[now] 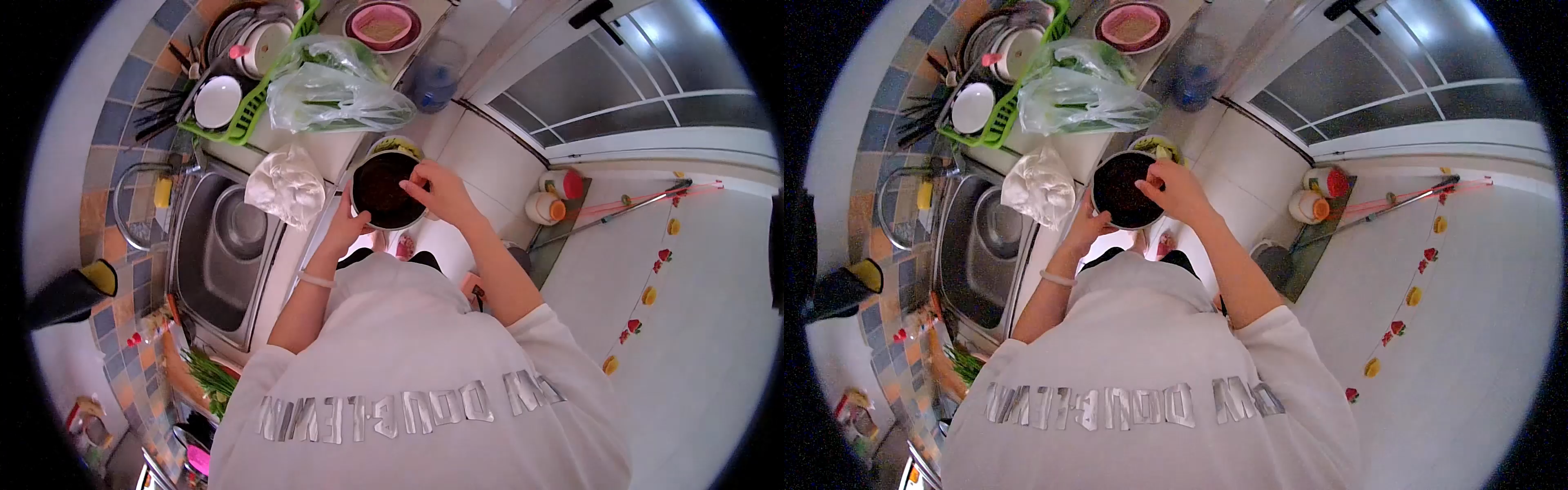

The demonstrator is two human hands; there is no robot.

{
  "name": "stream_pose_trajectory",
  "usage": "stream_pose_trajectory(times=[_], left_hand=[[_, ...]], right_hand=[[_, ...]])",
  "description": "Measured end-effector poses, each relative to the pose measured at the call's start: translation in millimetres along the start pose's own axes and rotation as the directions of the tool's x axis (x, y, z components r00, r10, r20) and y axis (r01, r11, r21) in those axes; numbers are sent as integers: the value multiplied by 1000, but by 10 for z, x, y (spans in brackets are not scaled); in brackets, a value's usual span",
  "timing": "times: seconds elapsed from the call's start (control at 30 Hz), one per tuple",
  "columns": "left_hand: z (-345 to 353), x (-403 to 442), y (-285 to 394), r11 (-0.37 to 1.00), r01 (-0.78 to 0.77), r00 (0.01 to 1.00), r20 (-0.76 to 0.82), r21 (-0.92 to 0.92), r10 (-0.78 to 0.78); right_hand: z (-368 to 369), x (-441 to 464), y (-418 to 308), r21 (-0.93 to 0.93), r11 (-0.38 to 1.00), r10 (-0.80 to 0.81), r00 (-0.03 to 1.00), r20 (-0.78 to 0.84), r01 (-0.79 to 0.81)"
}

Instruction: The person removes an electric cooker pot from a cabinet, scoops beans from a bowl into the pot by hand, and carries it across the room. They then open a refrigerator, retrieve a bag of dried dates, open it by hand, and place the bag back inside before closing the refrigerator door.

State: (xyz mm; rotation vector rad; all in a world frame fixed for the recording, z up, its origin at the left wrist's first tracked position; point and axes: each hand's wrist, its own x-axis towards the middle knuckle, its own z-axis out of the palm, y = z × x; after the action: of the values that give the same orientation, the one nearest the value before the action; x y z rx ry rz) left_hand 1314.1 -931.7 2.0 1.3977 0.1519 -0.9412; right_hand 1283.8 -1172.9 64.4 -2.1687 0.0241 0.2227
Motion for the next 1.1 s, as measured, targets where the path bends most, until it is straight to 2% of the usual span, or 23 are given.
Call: stream_pose_trajectory(times=[0.07,0.13,0.2,0.27,0.37,0.43,0.5,0.57,0.67,0.77,0.87,0.9,1.1], left_hand=[[45,78,105,1000,12,999,45,1,-12],[111,144,257,998,35,997,63,48,-38],[176,227,358,997,21,996,89,80,-28],[231,333,414,996,-23,992,124,90,11],[353,405,601,995,27,989,142,95,-40],[423,453,705,993,66,980,181,98,-83],[513,483,815,991,88,973,204,99,-107],[581,533,852,995,50,972,224,81,-67],[743,532,951,995,52,976,205,85,-69],[956,569,1038,996,39,987,152,79,-51],[1106,747,1034,999,48,984,168,16,-50],[1181,808,1058,998,55,981,189,-12,-52],[1815,1147,1269,999,-37,997,65,-29,38]], right_hand=[[-26,-17,40,106,990,-75,988,-138,90],[-47,-34,0,-66,980,-198,939,-281,187],[-130,-65,-51,-138,981,-173,936,-307,136],[-271,-107,-104,-99,994,15,972,-233,-39],[-279,-175,-26,-197,980,-106,892,-440,19],[-323,-218,-130,-281,960,-157,843,-515,7],[-412,-218,-151,-272,962,-158,817,-555,2],[-545,-226,-89,-163,986,-104,822,-560,13],[-749,-223,59,-48,996,34,849,-527,-70],[-957,-131,241,-46,999,-2,827,-562,-29],[-1287,-39,245,-157,986,-138,813,-566,59],[-1377,-20,317,-162,985,-140,820,-556,58],[-2152,205,852,-210,974,-195,801,-565,88]])
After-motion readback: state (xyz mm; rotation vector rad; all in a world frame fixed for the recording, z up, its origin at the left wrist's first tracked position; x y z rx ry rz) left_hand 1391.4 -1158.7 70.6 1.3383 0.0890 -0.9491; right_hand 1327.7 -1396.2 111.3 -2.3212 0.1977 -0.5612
